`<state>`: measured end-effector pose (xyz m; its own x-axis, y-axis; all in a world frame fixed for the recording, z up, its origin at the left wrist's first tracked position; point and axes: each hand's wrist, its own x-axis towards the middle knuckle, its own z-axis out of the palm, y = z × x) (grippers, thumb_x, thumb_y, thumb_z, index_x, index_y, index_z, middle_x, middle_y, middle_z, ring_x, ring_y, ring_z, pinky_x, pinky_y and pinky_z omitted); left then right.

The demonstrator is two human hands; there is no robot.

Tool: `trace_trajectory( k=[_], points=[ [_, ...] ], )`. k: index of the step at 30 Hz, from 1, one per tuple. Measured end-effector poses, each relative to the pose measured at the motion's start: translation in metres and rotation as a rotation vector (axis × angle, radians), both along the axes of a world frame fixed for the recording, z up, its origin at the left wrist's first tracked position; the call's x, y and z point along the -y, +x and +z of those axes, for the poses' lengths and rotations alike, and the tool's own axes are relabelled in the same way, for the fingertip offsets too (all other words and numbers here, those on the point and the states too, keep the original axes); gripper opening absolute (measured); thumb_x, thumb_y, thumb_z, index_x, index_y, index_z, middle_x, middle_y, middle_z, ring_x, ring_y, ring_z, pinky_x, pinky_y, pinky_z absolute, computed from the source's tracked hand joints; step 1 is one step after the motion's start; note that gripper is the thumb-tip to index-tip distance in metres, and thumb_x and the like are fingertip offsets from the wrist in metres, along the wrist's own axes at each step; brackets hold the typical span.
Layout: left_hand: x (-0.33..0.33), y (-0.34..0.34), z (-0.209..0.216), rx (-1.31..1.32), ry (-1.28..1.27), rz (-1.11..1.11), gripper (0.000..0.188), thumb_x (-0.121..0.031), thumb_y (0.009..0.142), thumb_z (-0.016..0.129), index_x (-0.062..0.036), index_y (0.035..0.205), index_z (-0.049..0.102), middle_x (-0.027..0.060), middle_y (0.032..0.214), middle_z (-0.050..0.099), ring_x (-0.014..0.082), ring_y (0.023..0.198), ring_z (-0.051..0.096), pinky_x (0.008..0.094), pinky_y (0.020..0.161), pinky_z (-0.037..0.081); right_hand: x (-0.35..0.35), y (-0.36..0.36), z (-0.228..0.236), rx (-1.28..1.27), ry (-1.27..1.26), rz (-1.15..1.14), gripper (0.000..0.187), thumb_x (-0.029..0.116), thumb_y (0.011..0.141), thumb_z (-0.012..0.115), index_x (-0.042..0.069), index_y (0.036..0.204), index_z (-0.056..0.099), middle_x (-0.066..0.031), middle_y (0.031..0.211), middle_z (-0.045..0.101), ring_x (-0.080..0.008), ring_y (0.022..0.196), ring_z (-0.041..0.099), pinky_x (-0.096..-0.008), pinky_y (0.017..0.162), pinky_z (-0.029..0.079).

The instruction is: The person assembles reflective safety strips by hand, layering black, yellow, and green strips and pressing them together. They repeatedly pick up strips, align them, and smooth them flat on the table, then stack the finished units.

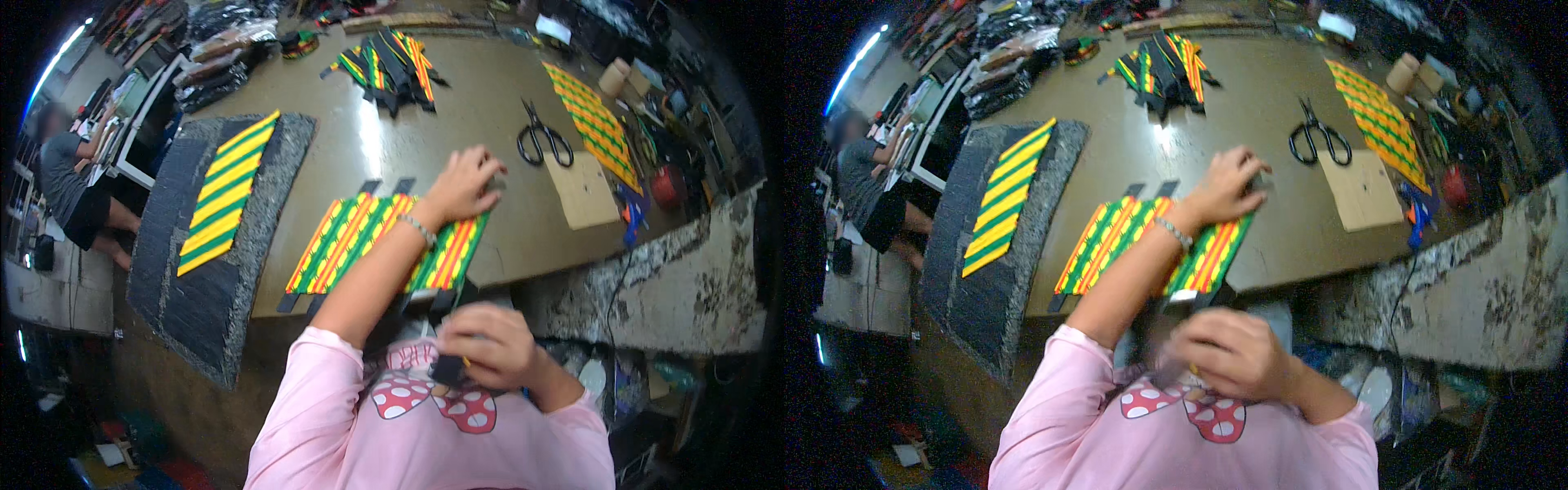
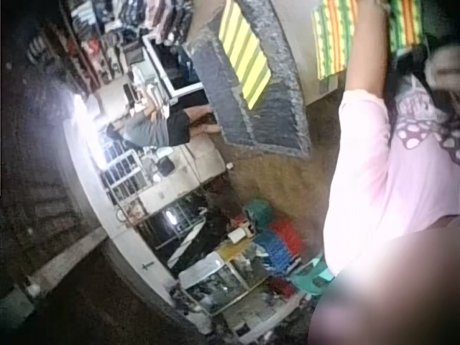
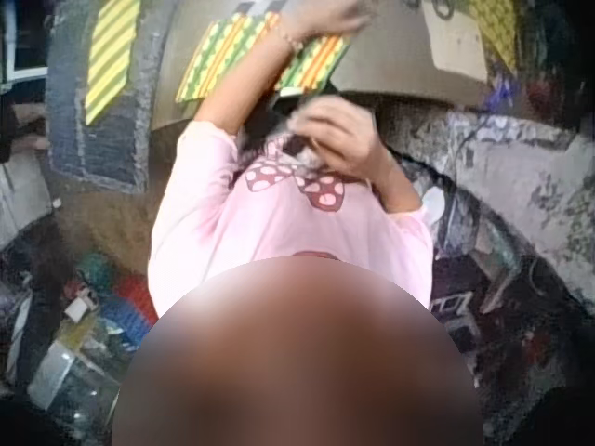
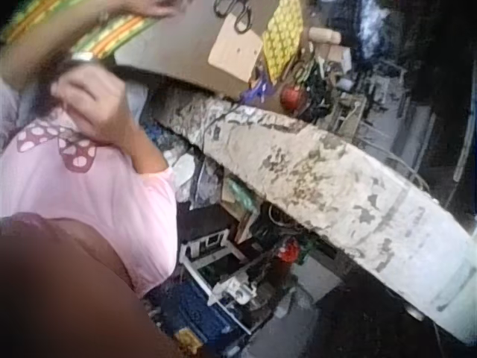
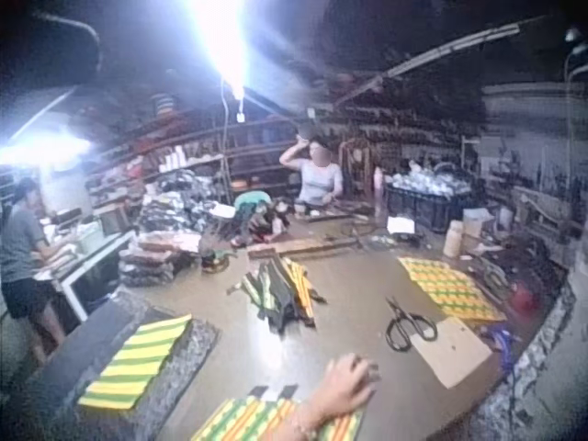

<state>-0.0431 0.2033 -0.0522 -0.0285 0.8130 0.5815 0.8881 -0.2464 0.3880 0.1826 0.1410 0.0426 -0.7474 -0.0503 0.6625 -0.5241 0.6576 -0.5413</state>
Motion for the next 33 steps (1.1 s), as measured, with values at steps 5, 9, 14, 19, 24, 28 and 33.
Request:
trace_trajectory(
  k=[5,9,14,19,24,28,33],
  points=[
    [-0.003,-0.03,0.031,-0.186,-0.012,0.077,0.017,-0.02,0.087,0.06,-0.0094,0.099,0.065,0.0115,0.109,0.059,0.0326,0.108,0.054,0.0449,0.09,0.043,0.005,0.0,-0.003,0.079,0.211,-0.255,0.027,0.008,0.076,0.064,0.003,0.103,0.065,-0.0122,0.097,0.065,-0.0274,0.089,0.067,-0.0385,0.08,0.056],
    [0.045,-0.037,0.062,-0.016,-0.205,-0.105,0.031,-0.023,0.095,0.052,-0.0056,0.119,0.061,0.0144,0.128,0.057,0.038,0.125,0.048,0.0458,0.105,0.038,-0.002,0.008,-0.011,-0.028,0.214,-0.256,0.028,0.01,0.077,0.063,0.003,0.104,0.066,-0.0137,0.104,0.066,-0.0296,0.096,0.067,-0.0417,0.087,0.055],
    [0.119,0.048,0.023,-0.116,-0.536,-0.053,0.052,-0.038,0.101,0.033,-0.0092,0.144,0.039,0.012,0.153,0.031,0.0363,0.142,0.025,0.0485,0.116,0.018,0.008,0.005,-0.021,-0.019,0.141,-0.13,0.026,0.009,0.084,0.061,0.005,0.109,0.063,-0.0132,0.108,0.067,-0.0299,0.099,0.067,-0.0412,0.085,0.055],
    [0.124,0.056,0.009,-0.25,-0.423,0.016,0.05,-0.035,0.101,0.034,-0.0147,0.147,0.035,0.0059,0.154,0.031,0.0296,0.143,0.026,0.0468,0.117,0.015,0.028,0.027,-0.015,0.686,-0.245,0.468,0.02,0.01,0.091,0.057,0.006,0.11,0.063,-0.0141,0.103,0.068,-0.0241,0.09,0.068,-0.0363,0.074,0.055],
    [0.124,0.058,0.022,-0.175,-0.43,0.001,0.054,-0.039,0.101,0.035,-0.016,0.149,0.032,0.0079,0.156,0.027,0.0318,0.145,0.019,0.0464,0.118,0.011,-0.047,0.013,-0.011,0.392,-1.039,-0.228,0.013,0.013,0.095,0.061,0.001,0.099,0.061,-0.0027,0.089,0.063,-0.0094,0.081,0.062,-0.0269,0.07,0.052],
    [0.121,0.039,0.032,-0.005,-0.422,0.034,0.056,-0.044,0.098,0.042,-0.0143,0.145,0.04,0.0135,0.155,0.029,0.0362,0.145,0.016,0.0516,0.117,0.009,-0.161,-0.041,-0.017,0.307,-0.728,-0.671,0.027,0.019,0.096,0.059,-0.004,0.11,0.058,-0.0078,0.094,0.063,-0.0184,0.093,0.063,-0.0315,0.083,0.05],
    [0.091,0.009,0.03,0.006,-0.343,0.387,0.053,-0.042,0.094,0.052,-0.0081,0.135,0.052,0.0152,0.147,0.04,0.0436,0.142,0.021,0.0574,0.115,0.009,-0.167,-0.074,-0.05,0.34,0.34,-0.948,0.036,0.026,0.088,0.064,0.0,0.113,0.061,-0.0158,0.126,0.053,-0.0354,0.114,0.05,-0.0449,0.098,0.041]
  ],
)
